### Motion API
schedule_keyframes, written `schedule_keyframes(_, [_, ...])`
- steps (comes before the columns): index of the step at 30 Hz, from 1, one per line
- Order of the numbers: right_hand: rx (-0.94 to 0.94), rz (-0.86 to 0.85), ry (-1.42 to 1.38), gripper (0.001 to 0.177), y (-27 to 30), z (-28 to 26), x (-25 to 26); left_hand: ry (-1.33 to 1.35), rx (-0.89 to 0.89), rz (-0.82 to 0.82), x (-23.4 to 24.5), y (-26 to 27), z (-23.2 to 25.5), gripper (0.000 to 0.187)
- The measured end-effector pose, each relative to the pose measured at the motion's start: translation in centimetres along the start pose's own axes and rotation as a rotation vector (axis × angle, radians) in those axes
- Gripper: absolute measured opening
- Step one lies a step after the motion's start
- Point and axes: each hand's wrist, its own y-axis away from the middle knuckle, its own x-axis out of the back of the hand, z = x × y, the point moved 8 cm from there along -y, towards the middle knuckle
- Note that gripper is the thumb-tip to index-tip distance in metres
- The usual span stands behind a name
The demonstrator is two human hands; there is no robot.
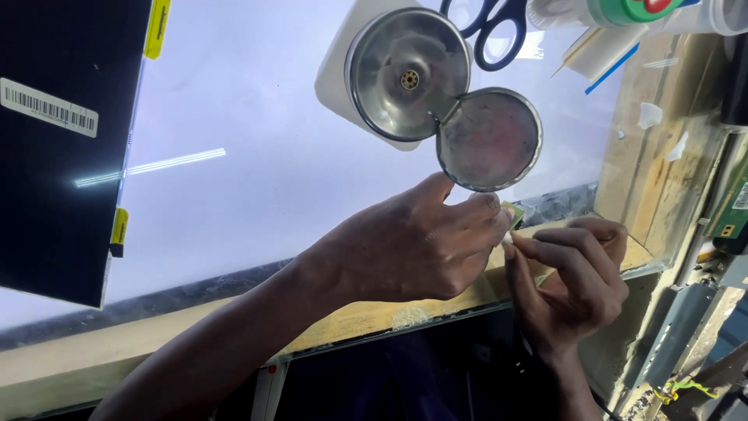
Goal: Applying adhesive tape to a screen component and assembling a television unit in a workshop.
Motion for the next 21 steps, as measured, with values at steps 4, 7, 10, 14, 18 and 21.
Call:
schedule_keyframes(4, [0.053, -0.047, 0.055, 0.016, -0.2, 0.2, -0.8, 0.015, 0.027, 0.001, -0.1, 0.0, -0.3, 0.030])
schedule_keyframes(7, [0.037, -0.001, 0.028, 0.020, 0.3, 0.6, -0.6, -0.009, 0.033, -0.003, 0.0, 0.0, -0.4, 0.029])
schedule_keyframes(10, [0.032, 0.003, 0.011, 0.017, 0.4, 0.8, -0.5, -0.015, 0.036, 0.016, 0.0, 0.0, -0.4, 0.029])
schedule_keyframes(14, [0.110, -0.025, 0.059, 0.015, 0.1, 0.2, -0.9, 0.005, 0.045, 0.026, 0.2, -0.2, -0.5, 0.028])
schedule_keyframes(18, [0.012, 0.008, 0.017, 0.022, 0.4, 1.0, -0.5, -0.003, 0.031, 0.021, 0.0, -0.2, -0.4, 0.024])
schedule_keyframes(21, [-0.007, 0.000, -0.017, 0.021, 0.3, 1.3, -0.5, -0.002, 0.034, 0.011, -0.1, -0.1, -0.3, 0.022])
